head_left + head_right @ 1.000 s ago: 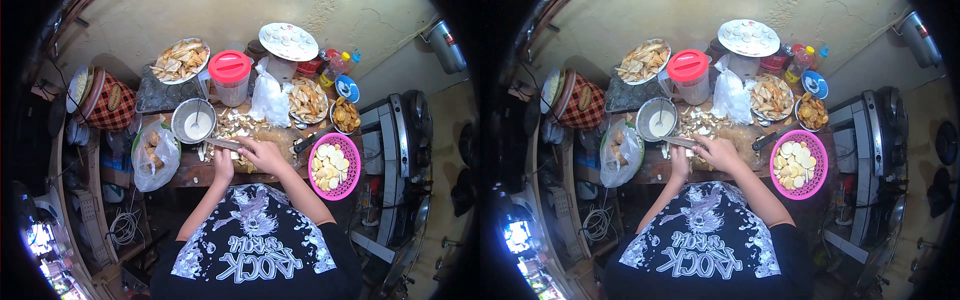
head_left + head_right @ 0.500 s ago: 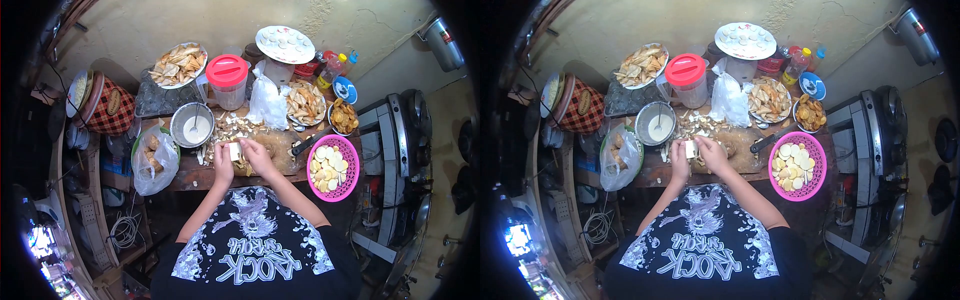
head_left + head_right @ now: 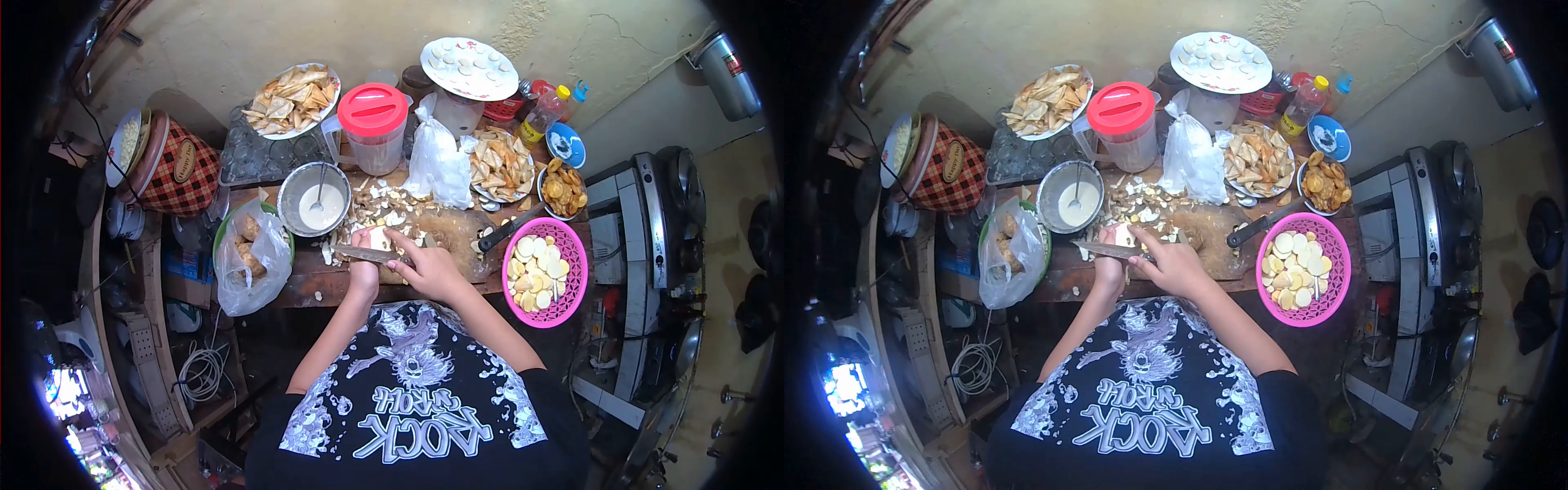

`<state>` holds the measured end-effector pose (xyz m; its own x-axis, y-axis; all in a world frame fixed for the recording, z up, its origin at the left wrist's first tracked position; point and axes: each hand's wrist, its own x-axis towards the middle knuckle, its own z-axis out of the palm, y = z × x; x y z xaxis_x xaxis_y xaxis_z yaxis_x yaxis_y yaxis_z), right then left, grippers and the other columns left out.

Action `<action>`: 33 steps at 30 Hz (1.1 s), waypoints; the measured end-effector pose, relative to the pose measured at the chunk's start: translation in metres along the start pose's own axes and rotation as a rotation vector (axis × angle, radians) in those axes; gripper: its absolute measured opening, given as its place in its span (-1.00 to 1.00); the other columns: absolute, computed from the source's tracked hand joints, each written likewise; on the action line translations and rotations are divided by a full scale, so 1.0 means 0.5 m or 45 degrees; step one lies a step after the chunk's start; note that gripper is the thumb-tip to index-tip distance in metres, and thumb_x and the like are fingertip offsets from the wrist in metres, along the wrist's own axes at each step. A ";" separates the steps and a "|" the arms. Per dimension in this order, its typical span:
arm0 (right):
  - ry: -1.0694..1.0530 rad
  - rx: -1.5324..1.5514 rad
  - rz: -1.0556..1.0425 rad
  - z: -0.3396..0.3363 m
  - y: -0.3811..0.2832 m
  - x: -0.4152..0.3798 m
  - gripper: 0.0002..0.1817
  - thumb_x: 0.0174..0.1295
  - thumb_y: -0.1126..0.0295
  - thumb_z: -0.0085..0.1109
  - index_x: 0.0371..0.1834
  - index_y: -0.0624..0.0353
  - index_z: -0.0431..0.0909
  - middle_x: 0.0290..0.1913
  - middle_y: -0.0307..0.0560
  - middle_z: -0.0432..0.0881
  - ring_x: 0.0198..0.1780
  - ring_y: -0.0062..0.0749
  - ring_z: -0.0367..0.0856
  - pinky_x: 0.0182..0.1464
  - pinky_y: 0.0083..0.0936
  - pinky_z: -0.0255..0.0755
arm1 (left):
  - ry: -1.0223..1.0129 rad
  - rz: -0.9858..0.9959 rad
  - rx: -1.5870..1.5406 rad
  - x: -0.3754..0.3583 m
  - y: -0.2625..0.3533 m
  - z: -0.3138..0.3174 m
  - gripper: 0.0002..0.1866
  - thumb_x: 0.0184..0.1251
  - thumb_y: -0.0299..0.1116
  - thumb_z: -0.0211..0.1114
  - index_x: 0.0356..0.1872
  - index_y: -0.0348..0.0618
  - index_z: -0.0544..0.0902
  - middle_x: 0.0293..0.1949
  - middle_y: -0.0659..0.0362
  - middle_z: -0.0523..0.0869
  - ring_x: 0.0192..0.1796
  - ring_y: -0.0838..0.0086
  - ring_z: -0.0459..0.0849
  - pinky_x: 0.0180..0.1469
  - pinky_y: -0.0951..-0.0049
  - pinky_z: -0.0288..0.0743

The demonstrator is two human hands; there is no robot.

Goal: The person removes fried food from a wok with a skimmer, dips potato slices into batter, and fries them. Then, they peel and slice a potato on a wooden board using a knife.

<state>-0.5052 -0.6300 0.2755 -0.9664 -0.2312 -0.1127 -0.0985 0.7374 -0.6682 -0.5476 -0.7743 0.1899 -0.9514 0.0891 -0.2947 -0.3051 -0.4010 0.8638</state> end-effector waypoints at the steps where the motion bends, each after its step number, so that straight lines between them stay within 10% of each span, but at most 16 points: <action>1: 0.004 -0.011 -0.004 0.001 -0.001 -0.001 -0.38 0.27 -0.01 -0.10 0.37 -0.09 0.10 -0.59 0.11 0.53 -0.46 0.08 0.55 -0.38 -0.13 0.36 | -0.004 0.034 0.032 0.000 0.000 0.000 -0.71 0.46 -0.20 -0.17 -0.04 -0.15 0.39 -0.25 0.18 0.53 -0.26 0.54 0.55 -0.24 0.52 0.46; 16: 0.370 -0.103 -0.102 0.046 -0.021 0.002 -0.51 0.29 0.09 -0.08 0.27 -0.06 0.28 -0.62 0.05 0.55 -0.58 -0.08 0.57 -0.53 -0.22 0.39 | 0.121 0.379 0.439 -0.038 0.033 0.035 -0.72 0.51 -0.27 -0.27 0.00 -0.20 0.34 -0.06 0.13 0.36 -0.01 0.47 0.35 0.13 0.43 0.23; 19: 0.510 0.007 -0.157 0.064 -0.020 0.009 -0.57 0.29 0.14 -0.06 0.22 -0.04 0.36 -0.62 0.04 0.55 -0.57 -0.07 0.57 -0.53 -0.23 0.38 | 0.205 0.504 0.528 -0.034 0.012 0.029 -0.69 0.52 -0.20 -0.28 0.04 -0.18 0.29 -0.04 0.15 0.33 -0.08 0.53 0.39 -0.06 0.54 0.36; 27: 0.357 1.006 0.119 0.102 -0.001 0.036 -0.60 0.39 0.21 -0.12 0.15 0.22 0.41 -0.68 -0.36 0.34 -0.65 -0.66 0.28 -0.56 -0.66 0.17 | 0.291 0.258 0.167 -0.008 -0.005 0.016 -0.74 0.48 -0.23 -0.21 -0.03 -0.16 0.33 -0.07 0.09 0.41 -0.03 0.44 0.41 0.04 0.42 0.32; 33: 0.344 1.245 0.249 0.108 0.039 0.071 -0.57 0.39 0.15 -0.14 0.11 0.25 0.45 -0.62 -0.34 0.36 -0.56 -0.70 0.27 -0.48 -0.66 0.22 | 0.243 -0.152 -0.138 -0.011 0.033 0.029 -0.70 0.45 -0.13 -0.13 -0.03 -0.13 0.33 -0.10 0.13 0.46 -0.12 0.47 0.49 -0.19 0.42 0.43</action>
<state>-0.5284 -0.6583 0.2188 -0.9777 0.0764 -0.1956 0.1858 -0.1196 -0.9753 -0.5480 -0.7682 0.2119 -0.8810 -0.0278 -0.4724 -0.3987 -0.4941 0.7726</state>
